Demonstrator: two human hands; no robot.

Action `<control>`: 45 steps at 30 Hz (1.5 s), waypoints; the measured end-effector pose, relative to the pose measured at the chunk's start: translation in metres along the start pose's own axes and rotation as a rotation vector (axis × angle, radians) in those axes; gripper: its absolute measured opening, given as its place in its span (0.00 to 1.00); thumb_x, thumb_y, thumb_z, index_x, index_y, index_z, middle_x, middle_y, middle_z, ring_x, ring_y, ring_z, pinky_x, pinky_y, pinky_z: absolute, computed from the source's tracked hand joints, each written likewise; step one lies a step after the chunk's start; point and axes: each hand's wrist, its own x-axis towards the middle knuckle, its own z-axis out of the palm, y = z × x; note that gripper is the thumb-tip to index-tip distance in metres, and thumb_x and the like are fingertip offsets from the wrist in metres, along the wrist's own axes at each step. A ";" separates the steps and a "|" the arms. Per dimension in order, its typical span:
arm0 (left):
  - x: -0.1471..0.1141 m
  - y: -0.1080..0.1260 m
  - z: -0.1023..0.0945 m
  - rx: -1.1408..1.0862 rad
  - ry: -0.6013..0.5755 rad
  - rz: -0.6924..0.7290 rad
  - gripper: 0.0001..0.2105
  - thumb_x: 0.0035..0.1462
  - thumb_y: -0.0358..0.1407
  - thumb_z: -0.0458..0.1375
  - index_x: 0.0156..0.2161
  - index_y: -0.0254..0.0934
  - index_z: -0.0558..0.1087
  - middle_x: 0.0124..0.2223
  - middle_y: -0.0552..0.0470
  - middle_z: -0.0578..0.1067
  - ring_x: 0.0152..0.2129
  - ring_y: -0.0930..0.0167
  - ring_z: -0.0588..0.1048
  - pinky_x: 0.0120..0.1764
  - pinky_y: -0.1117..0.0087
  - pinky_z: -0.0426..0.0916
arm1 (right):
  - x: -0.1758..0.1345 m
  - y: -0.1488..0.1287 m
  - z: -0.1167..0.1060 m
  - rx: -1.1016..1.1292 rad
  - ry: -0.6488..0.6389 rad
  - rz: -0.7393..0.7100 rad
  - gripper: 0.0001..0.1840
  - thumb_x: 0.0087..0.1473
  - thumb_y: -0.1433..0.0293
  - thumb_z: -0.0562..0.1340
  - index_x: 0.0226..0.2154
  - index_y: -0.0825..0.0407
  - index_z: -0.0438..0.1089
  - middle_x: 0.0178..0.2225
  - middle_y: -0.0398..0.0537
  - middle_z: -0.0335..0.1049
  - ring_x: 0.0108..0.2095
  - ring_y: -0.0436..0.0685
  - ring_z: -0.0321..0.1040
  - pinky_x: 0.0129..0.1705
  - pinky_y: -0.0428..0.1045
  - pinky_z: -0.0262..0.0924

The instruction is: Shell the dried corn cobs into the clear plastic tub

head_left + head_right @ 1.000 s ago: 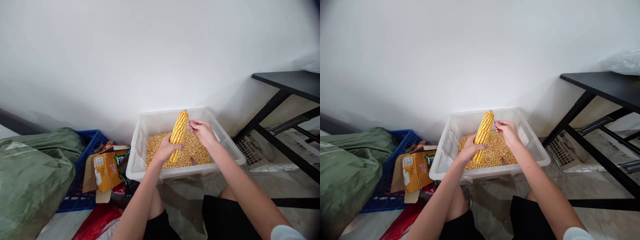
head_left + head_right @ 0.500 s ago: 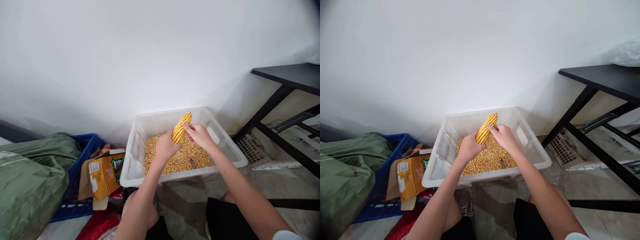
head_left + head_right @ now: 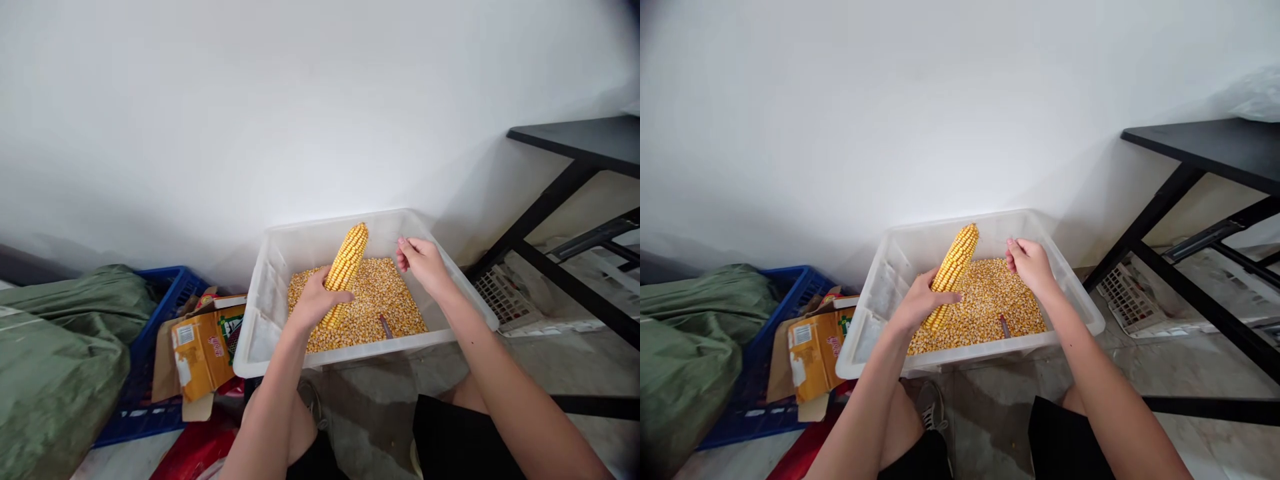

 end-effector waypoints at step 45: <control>-0.032 0.012 -0.023 -0.579 -0.065 0.060 0.19 0.37 0.30 0.68 0.39 0.36 0.72 0.37 0.49 0.75 0.24 0.68 0.75 0.25 0.66 0.74 | -0.041 -0.010 -0.180 -0.313 0.271 0.036 0.08 0.53 0.62 0.67 0.30 0.49 0.79 0.27 0.51 0.69 0.22 0.51 0.60 0.24 0.52 0.53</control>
